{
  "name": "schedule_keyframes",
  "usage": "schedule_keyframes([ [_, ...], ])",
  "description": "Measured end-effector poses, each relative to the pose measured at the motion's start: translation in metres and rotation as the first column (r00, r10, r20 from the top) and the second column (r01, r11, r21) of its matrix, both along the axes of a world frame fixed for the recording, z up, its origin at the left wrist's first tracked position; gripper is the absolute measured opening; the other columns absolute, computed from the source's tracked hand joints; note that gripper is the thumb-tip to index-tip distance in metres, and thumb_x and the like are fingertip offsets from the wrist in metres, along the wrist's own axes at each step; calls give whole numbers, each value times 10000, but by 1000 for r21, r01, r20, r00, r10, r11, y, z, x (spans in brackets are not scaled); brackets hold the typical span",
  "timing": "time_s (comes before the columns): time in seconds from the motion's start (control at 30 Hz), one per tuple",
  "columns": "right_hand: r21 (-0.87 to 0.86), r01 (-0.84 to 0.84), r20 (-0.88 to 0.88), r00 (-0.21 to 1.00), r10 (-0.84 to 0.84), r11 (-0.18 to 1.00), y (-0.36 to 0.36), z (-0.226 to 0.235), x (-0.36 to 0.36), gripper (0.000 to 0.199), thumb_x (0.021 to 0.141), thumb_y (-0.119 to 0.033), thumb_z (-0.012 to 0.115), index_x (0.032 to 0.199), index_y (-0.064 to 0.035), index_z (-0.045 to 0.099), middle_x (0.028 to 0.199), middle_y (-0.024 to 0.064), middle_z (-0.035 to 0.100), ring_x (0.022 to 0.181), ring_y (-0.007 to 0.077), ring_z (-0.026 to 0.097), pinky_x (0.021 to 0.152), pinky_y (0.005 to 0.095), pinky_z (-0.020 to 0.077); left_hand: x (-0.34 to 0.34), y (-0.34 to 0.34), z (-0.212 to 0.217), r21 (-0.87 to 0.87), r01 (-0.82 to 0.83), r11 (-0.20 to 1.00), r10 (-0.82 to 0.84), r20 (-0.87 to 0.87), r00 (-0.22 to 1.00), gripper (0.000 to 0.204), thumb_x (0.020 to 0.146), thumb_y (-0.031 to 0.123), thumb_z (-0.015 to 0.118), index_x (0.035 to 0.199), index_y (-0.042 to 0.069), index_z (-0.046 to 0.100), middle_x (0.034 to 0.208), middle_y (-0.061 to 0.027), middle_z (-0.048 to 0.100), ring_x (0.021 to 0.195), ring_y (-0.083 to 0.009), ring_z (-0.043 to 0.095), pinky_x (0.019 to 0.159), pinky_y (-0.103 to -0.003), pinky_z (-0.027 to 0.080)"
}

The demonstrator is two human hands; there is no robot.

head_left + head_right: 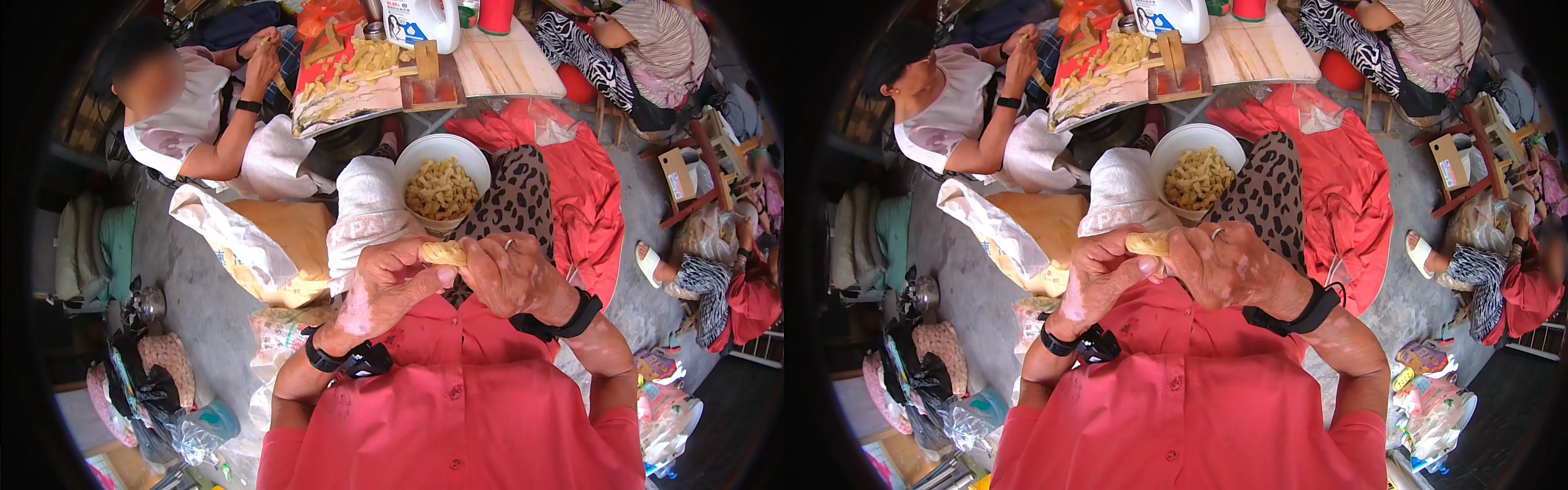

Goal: The person prepares food by hand, taking strips of dough or skin and folding them into specific shapes before placing them into a white bowl.

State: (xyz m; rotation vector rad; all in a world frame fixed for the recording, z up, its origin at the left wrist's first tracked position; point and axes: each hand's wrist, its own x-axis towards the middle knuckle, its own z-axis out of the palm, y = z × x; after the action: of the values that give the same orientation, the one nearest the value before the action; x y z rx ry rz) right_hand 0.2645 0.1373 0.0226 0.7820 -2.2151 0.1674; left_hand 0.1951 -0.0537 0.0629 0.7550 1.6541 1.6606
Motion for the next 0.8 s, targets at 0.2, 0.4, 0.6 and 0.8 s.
schedule_keyframes([
  [0.2,60,24,-32,999,-22,998,1,6,-2,372,818,-204,647,1009,80,500,743,82,523,595,152,565,490,256,467,-9,-3,-13,124,74,990,-78,33,996,188,899,-37,452,1043,-55,571,936,-57,606,807,-106,589,746,-227,495],
  [0.4,115,67,38,997,-72,991,0,12,1,342,868,-257,599,998,46,510,721,44,495,590,114,550,487,236,450,-11,-2,-23,150,72,986,-90,119,989,188,922,-16,420,1041,-66,557,975,-70,612,790,-105,583,751,-228,493],
  [0.6,213,81,140,984,-112,974,4,16,6,328,877,-272,580,1016,19,520,734,17,489,588,74,512,480,206,386,-5,-3,-19,57,64,996,-63,-6,998,171,939,39,449,1032,-36,572,886,-52,617,744,-85,552,647,-227,484],
  [0.8,98,-50,283,959,21,994,9,16,20,316,861,-241,589,1061,-5,527,798,2,519,589,68,494,486,234,358,-5,-19,-12,4,180,984,-171,-297,940,130,894,17,514,993,-17,592,765,-77,585,662,-156,586,575,-255,473],
])
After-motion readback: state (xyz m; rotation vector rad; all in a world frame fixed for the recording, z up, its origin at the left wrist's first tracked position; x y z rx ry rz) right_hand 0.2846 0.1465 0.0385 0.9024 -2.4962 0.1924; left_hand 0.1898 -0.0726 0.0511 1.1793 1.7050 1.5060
